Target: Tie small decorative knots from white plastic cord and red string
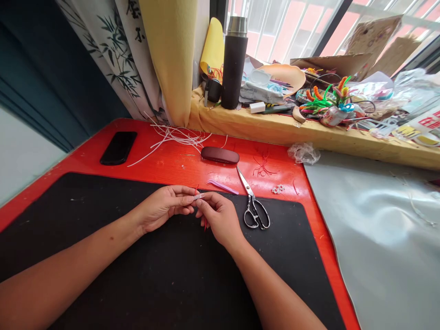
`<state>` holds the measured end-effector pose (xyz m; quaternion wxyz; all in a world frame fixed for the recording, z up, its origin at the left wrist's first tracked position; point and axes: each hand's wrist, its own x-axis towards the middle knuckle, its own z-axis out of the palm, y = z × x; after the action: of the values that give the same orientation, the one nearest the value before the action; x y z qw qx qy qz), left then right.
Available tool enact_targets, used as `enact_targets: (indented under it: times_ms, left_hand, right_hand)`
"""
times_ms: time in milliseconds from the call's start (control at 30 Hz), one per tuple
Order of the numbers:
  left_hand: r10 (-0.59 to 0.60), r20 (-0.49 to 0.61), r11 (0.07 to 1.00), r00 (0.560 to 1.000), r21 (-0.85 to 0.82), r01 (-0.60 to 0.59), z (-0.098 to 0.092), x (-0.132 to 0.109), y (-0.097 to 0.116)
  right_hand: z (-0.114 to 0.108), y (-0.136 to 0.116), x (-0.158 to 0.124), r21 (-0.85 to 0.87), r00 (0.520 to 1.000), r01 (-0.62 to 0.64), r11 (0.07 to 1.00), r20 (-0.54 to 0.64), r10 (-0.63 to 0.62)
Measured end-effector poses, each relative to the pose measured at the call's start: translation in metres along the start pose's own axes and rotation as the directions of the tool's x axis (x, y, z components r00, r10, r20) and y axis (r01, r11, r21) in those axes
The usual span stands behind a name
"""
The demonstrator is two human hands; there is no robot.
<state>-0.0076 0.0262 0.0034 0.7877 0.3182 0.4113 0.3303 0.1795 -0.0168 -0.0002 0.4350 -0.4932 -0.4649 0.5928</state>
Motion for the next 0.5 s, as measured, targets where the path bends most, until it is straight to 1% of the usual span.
enact_targets:
  times_ms: [300,500]
  left_hand:
    - [0.079,0.009,0.995,0.997,0.061,-0.080,-0.0002,0.0010,-0.0026]
    - [0.078,0.009,0.994,0.997,0.082,-0.078,-0.0012,0.0009,-0.0022]
  right_hand:
    - [-0.0008,0.0001,-0.0003,-0.026,1.000,-0.015,1.000,-0.004,0.015]
    - [-0.0005,-0.0008,-0.0006,-0.052,1.000,-0.018,0.999,0.001,0.018]
